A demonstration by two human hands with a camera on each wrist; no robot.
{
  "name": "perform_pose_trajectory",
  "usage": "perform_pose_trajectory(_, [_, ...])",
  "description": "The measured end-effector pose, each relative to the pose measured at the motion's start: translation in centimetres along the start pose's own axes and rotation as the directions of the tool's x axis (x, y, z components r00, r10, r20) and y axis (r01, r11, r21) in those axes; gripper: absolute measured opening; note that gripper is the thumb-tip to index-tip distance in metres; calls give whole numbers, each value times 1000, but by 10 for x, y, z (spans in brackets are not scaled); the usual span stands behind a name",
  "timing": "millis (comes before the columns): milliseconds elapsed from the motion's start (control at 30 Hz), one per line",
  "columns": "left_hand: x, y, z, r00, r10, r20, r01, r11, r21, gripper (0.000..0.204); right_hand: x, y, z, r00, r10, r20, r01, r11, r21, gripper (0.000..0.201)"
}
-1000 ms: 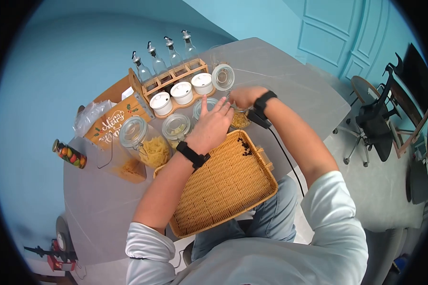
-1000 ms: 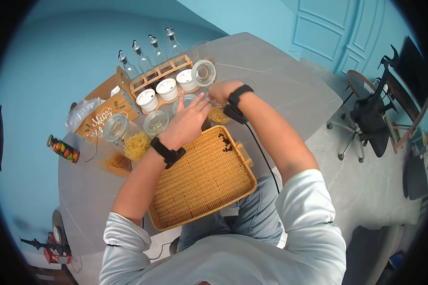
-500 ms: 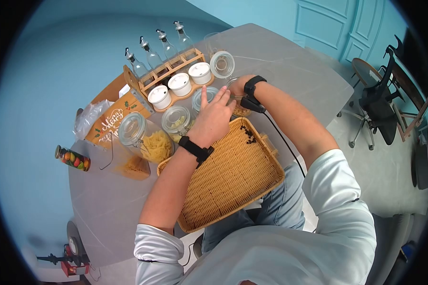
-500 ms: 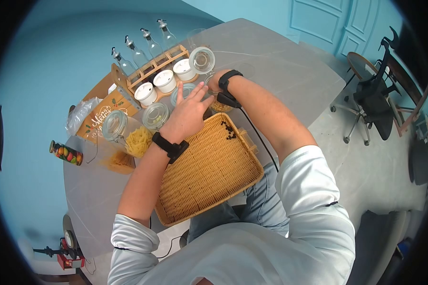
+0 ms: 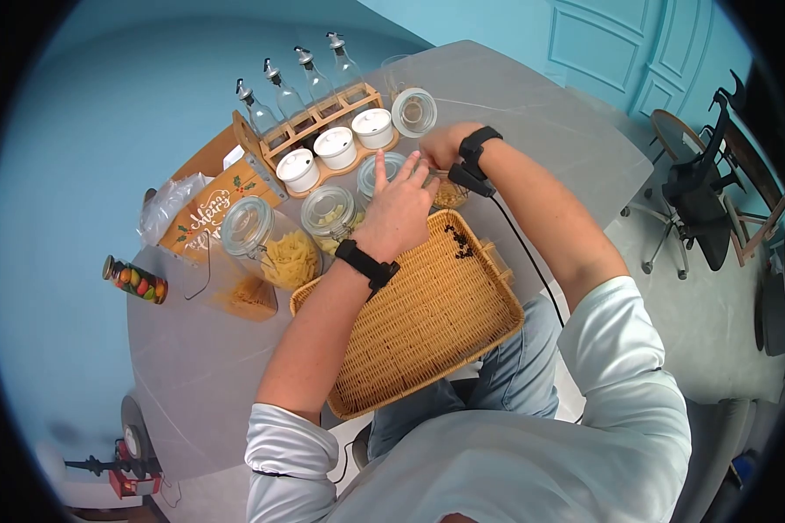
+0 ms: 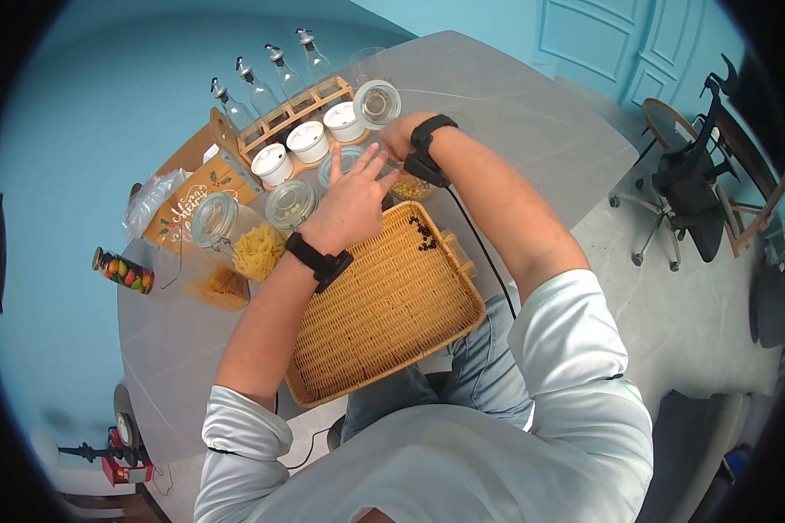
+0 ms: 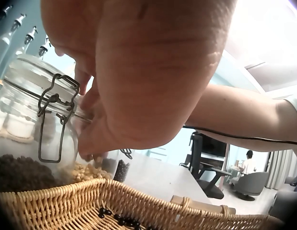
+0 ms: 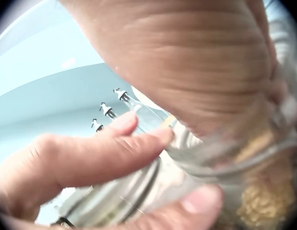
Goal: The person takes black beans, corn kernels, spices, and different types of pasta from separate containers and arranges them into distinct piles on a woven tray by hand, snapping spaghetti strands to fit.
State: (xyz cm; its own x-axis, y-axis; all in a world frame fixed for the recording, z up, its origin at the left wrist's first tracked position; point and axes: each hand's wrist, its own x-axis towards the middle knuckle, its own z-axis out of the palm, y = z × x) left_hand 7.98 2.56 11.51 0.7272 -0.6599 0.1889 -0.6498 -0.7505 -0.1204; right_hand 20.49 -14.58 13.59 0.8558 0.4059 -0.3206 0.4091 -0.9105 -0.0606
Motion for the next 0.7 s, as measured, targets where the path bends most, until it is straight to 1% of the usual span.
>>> perform_pose_trajectory(33, [1,1,0,1000,0,2,0,1000,-12,61,0,0,-2,1000,0,2,0,1000,0,25])
perform_pose_trajectory(100, [1,2,-2,1000,-4,14,4,1000,-11,59,-1,4,-10,994,-96,-51,100,991,87,16])
perform_pose_trajectory(133, [2,3,-2,1000,-10,24,10,1000,-8,56,0,9,-8,995,-91,-50,95,991,89,16])
perform_pose_trajectory(200, [2,2,-1,1000,-1,0,1,1000,-22,54,3,15,1,986,-132,-107,148,976,159,18])
perform_pose_trajectory(233, [-2,2,1,1000,2,-19,-2,999,-33,52,7,20,9,987,-134,-94,148,975,165,18])
perform_pose_trajectory(267, [-5,1,2,1000,-3,-13,3,999,-40,52,10,25,15,983,-131,-132,151,976,156,15])
perform_pose_trajectory(300, [-8,-1,2,995,10,-103,-14,999,-43,48,14,29,20,976,-129,-174,155,977,144,13])
perform_pose_trajectory(333, [-12,-1,-1,982,25,-189,-33,999,-43,45,11,22,21,977,-132,-168,157,976,148,13])
perform_pose_trajectory(367, [-17,0,-3,983,25,-183,-34,998,-44,45,8,15,19,985,-98,-142,109,992,67,14])
perform_pose_trajectory(400, [-22,1,-7,969,18,-247,-40,996,-85,44,5,10,16,991,-61,-122,60,998,-16,15])
perform_pose_trajectory(433, [-27,3,-11,950,8,-312,-49,991,-124,42,0,5,12,990,-60,-124,59,998,-13,15])
perform_pose_trajectory(467, [-32,6,-13,950,9,-311,-49,991,-122,42,-5,1,9,1000,9,-20,-9,1000,8,25])
perform_pose_trajectory(500, [-39,10,-14,952,27,-305,-64,992,-110,41,-8,-5,4,993,73,89,-75,997,21,38])
perform_pose_trajectory(533, [-46,13,-14,953,44,-298,-76,992,-99,40,-13,-16,-6,972,114,206,-103,993,-63,51])
perform_pose_trajectory(567, [-51,16,-14,955,38,-294,-70,993,-99,40,-14,-18,-8,972,107,209,-96,993,-63,51])
perform_pose_trajectory(633, [-61,22,-11,965,74,-252,-114,983,-145,40,-13,-18,-7,971,47,234,-20,993,-120,53])
perform_pose_trajectory(667, [-66,26,-11,966,73,-247,-112,983,-147,40,-9,-18,-4,971,45,237,-17,993,-117,53])
perform_pose_trajectory(700, [-69,31,-10,977,63,-202,-96,983,-156,38,-5,-17,-2,962,42,271,-18,996,-90,53])
